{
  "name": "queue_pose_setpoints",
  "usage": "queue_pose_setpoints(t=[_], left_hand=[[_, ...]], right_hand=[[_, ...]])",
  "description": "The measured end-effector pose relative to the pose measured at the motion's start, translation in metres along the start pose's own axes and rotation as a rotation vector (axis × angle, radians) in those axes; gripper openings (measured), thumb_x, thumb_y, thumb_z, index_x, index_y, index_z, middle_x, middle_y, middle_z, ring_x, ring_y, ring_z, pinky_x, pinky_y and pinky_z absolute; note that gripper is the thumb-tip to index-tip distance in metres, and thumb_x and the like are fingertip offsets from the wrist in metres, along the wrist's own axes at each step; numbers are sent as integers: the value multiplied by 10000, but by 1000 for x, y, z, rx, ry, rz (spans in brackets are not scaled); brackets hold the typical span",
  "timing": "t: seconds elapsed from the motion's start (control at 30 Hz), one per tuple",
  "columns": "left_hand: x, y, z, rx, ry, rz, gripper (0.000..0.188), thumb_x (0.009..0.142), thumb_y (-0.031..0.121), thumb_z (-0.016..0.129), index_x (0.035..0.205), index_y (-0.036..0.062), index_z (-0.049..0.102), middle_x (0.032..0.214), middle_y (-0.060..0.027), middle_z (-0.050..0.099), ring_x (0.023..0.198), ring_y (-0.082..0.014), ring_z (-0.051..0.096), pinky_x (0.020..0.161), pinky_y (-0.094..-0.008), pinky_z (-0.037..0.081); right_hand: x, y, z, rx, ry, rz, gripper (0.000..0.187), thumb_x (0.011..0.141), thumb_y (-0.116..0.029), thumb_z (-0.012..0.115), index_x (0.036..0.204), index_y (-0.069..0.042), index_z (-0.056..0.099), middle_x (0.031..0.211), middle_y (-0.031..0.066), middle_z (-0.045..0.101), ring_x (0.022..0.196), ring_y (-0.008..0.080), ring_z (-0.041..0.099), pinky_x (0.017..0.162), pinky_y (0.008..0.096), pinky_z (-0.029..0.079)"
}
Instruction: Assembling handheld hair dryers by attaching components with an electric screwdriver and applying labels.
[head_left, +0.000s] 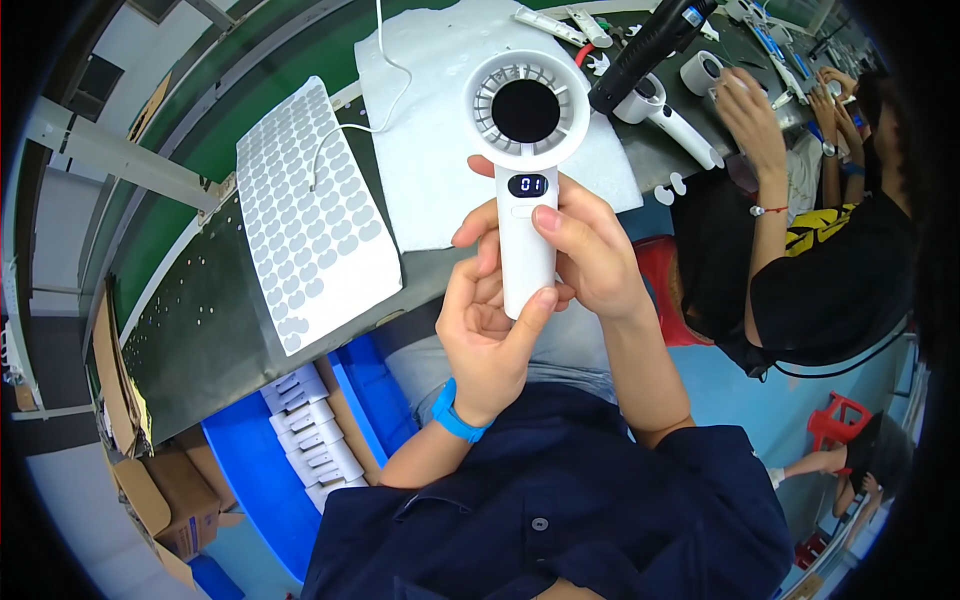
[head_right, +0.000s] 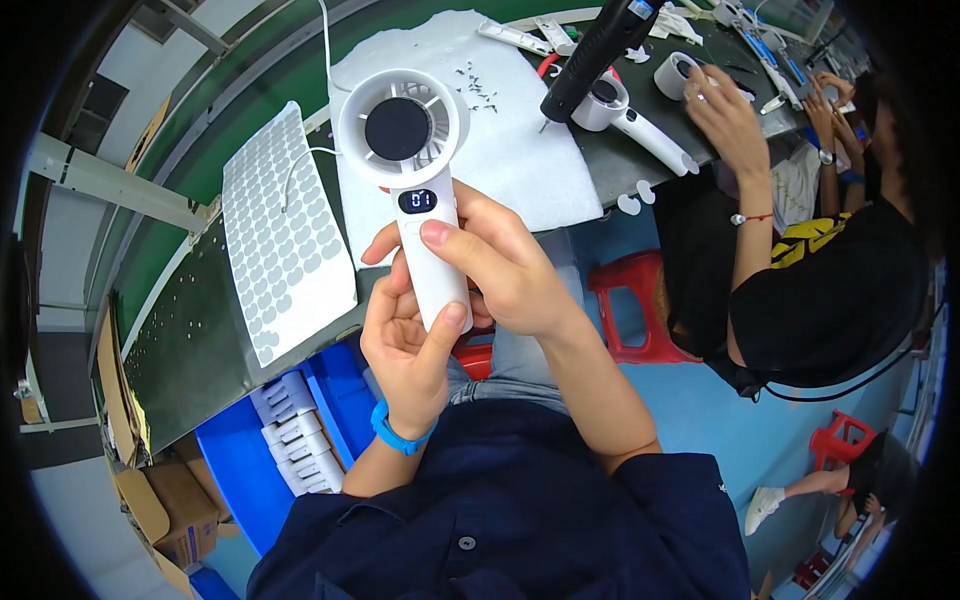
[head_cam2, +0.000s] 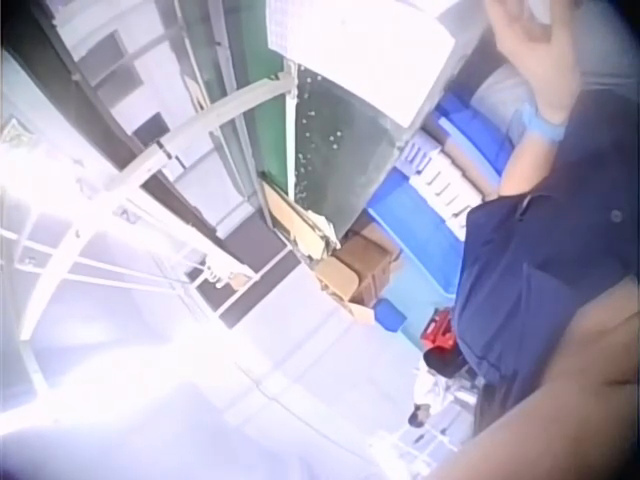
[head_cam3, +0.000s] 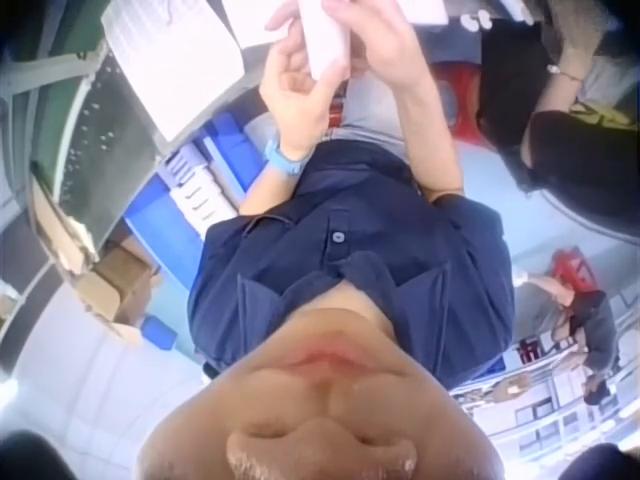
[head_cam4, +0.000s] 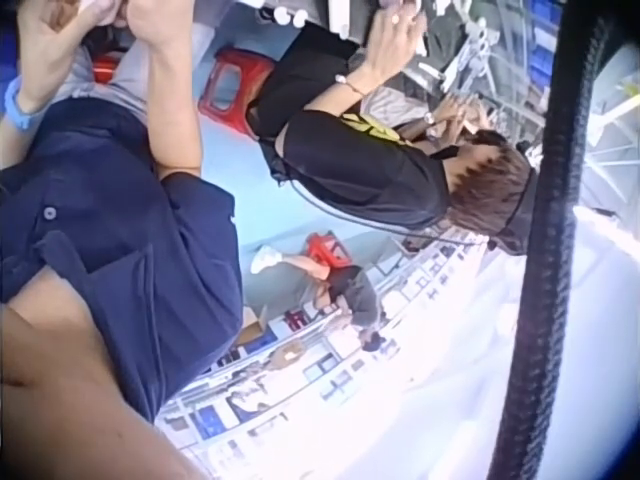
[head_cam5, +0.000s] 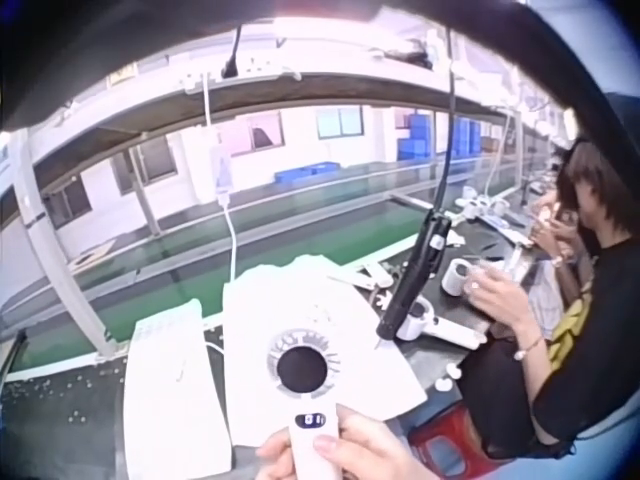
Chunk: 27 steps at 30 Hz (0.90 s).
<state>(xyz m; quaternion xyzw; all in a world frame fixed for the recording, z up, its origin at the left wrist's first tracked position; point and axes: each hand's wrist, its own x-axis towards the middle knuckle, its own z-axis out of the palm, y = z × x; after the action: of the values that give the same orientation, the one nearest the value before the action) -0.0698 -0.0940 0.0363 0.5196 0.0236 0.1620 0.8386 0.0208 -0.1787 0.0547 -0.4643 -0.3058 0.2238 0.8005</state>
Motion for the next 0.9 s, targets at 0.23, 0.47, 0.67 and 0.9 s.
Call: queue_pose_setpoints(t=[0.23,0.47,0.67,0.9], left_hand=[[1,-3,-1,-10,-9,2,348,818,-57,581,1106,-59,386,1020,-212,584,881,-231,636,778,-314,538],[1,-5,-1,-3,-19,-16,355,816,-64,581,1108,-51,378,1036,-212,578,886,-234,634,779,-315,536],[1,-5,0,17,-19,0,361,806,-93,576,1108,-47,384,1068,-216,567,927,-241,620,813,-330,532],[0,-6,4,66,-7,27,383,795,-95,588,1121,-49,393,1083,-200,567,962,-226,604,842,-331,518]], right_hand=[[1,0,-2,-44,-26,-24,542,917,-230,357,1287,160,284,1015,256,593,799,171,611,748,277,491],[1,0,-4,-45,-12,-22,551,908,-232,367,1277,168,286,1021,268,590,792,180,609,770,294,490],[0,-4,-4,-40,-17,-11,524,864,-182,428,1255,151,325,1000,260,602,788,173,614,758,300,499],[-3,-2,-5,-46,53,27,375,854,-110,458,1167,92,413,939,232,626,749,166,626,711,291,518]])
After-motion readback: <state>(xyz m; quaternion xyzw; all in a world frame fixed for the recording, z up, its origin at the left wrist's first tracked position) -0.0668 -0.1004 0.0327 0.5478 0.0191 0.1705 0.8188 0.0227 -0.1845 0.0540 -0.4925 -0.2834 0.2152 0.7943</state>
